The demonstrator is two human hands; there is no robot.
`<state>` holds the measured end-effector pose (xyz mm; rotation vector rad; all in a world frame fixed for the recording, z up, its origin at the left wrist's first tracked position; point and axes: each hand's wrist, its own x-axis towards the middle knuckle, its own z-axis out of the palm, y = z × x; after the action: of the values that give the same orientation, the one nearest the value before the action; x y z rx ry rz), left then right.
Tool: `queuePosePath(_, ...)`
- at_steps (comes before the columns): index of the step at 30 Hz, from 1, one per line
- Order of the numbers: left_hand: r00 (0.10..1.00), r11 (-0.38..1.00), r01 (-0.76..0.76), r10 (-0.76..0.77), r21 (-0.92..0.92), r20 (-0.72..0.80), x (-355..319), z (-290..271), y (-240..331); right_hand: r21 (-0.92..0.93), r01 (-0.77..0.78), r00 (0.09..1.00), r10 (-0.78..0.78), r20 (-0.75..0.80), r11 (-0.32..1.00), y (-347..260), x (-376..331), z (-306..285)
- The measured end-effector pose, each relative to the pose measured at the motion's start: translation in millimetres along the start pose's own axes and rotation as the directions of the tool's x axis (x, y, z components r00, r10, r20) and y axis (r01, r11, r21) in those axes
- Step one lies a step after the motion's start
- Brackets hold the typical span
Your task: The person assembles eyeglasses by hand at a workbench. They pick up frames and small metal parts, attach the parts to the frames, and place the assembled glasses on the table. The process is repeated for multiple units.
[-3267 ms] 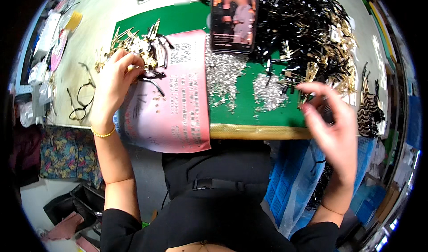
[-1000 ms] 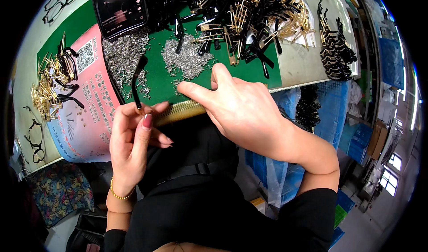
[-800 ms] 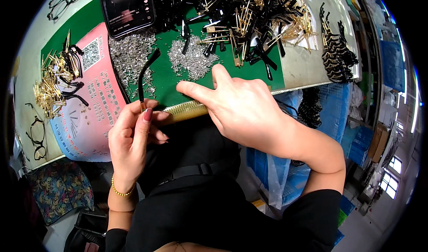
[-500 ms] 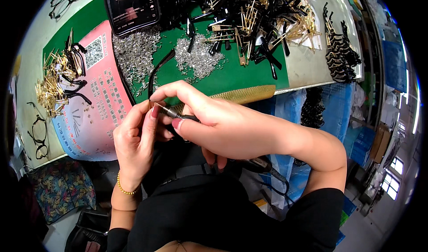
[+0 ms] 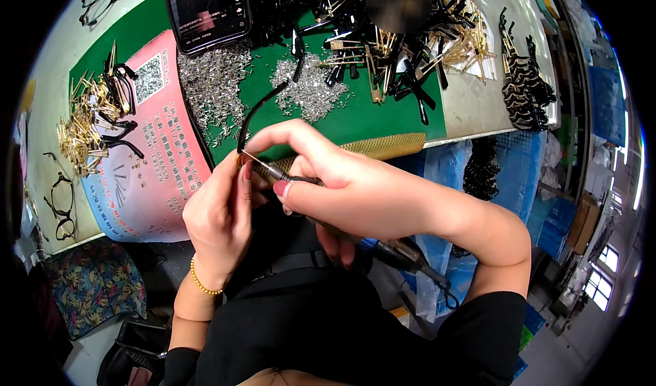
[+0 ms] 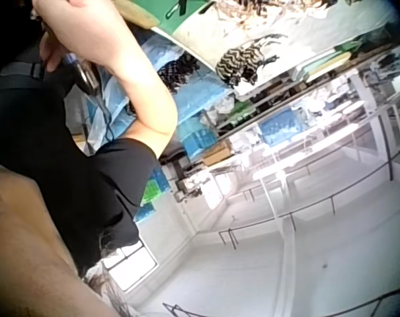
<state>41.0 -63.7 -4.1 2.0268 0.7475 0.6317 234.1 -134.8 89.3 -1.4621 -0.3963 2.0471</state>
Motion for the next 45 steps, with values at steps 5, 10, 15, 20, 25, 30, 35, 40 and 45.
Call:
queuePosePath(5,0.96,0.937,-0.25,0.272,0.245,-0.061,-3.6,1.4,-12.4,0.137,-0.057,0.998,0.054,0.025,0.989,-2.0,-1.4,-2.1)
queuePosePath(10,0.954,0.925,-0.267,0.293,0.27,-0.061,0.1,-18.9,-1.8,-0.793,0.184,0.909,-0.407,-0.086,0.58,11.0,-5.6,23.8)
queuePosePath(15,0.867,0.933,0.144,-0.28,-0.33,-0.413,-8.1,-75.6,-25.4,-0.907,0.382,0.775,-0.596,0.209,0.179,-22.1,50.9,36.3)
queuePosePath(20,0.756,0.996,0.089,-0.067,0.001,-0.651,-3.8,-114.3,-63.7,-0.948,0.252,0.49,-0.819,0.299,-0.195,-75.8,155.7,79.3)
queuePosePath(25,0.636,0.898,0.438,-0.269,0.052,-0.723,-11.0,-162.4,-75.8,-0.943,0.214,0.518,-0.789,0.33,-0.254,-96.9,195.2,98.7)
queuePosePath(30,0.831,0.945,0.251,-0.1,0.208,-0.547,-11.1,-172.2,-80.2,-0.953,0.194,0.553,-0.777,0.301,-0.231,-91.6,184.0,91.3)
queuePosePath(35,0.827,0.96,0.228,-0.104,0.16,-0.552,21.6,-168.2,-83.3,-0.938,0.237,0.612,-0.711,0.347,-0.254,-62.6,170.7,107.8)
queuePosePath(40,0.871,0.944,0.223,-0.081,0.245,-0.484,38.9,-174.3,-74.2,-0.923,0.237,0.627,-0.678,0.383,-0.303,-50.3,148.9,93.2)
queuePosePath(45,0.953,0.88,0.08,0.07,0.468,-0.295,70.0,-172.7,-72.6,-0.945,0.15,0.675,-0.668,0.312,-0.29,-36.4,128.2,97.4)
